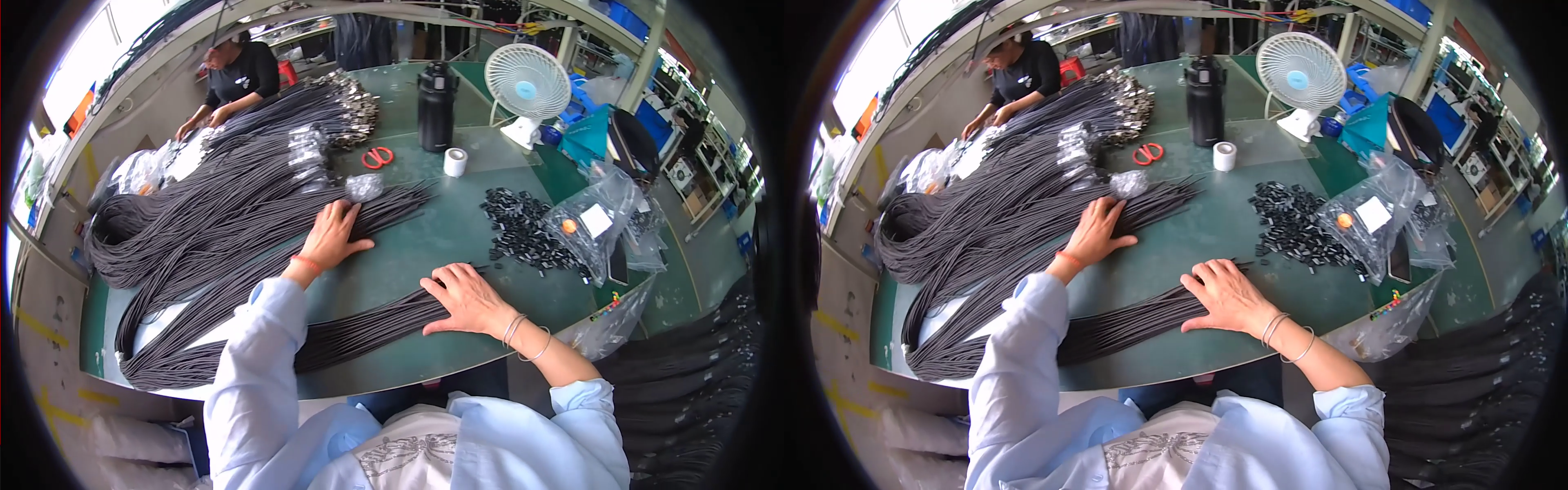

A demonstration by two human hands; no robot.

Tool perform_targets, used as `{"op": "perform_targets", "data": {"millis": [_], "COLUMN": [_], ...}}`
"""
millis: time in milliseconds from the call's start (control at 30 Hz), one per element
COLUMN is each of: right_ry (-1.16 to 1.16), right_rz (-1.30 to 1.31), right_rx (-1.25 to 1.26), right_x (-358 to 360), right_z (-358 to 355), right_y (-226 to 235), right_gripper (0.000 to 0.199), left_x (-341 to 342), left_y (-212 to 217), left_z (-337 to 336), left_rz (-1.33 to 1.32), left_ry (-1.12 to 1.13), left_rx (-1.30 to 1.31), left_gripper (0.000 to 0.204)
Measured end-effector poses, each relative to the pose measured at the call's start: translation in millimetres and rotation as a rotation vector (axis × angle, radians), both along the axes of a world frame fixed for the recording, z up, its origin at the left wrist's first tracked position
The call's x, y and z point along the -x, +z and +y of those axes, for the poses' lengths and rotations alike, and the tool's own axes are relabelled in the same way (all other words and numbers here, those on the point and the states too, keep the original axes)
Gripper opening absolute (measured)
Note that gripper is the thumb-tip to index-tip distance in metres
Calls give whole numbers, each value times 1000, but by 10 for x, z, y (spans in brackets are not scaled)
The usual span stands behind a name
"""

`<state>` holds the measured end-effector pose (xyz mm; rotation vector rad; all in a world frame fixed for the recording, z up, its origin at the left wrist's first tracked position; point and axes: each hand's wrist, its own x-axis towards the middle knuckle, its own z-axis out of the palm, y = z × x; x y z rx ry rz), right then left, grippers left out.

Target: Sorting and organizing large bundles of electrical cables at a factory workstation.

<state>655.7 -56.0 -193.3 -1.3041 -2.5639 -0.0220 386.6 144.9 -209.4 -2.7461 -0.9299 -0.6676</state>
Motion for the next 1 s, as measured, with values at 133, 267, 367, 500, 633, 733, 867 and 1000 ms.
{"op": "perform_targets", "data": {"millis": [133, 267, 367, 500, 633, 733, 867, 1000], "right_ry": [-68, -87, -106, -500, -772, -915, -963, -714], "right_rz": [61, 141, 234, 445, 425, 362, 199, 452], "right_rx": [-64, -51, -105, -128, -281, -342, -527, -246], "right_x": [-201, -195, -380, -924, -1648, -1831, -1764, -1274], "right_z": [-135, -327, -500, -691, -977, -1114, -1074, -743], "right_y": [-112, -161, -200, -148, -261, -327, -459, -220], "right_gripper": [79, 76, 68, 44, 36, 37, 37, 34], "left_x": [-272, -476, -704, -791, -856, -843, -831, -986], "left_y": [323, 314, 295, 181, 159, 168, 583, 963], "left_z": [-997, -1748, -1849, -1596, -1375, -1350, -1176, -932], "left_rz": [59, 230, 325, 211, 260, 84, -115, -183], "left_ry": [-277, -306, -150, 118, 265, -8, -11, 92], "left_rx": [597, 497, 418, 580, 714, 300, 1145, 1520], "left_gripper": [94, 90, 86, 63, 41, 32, 33, 36]}}
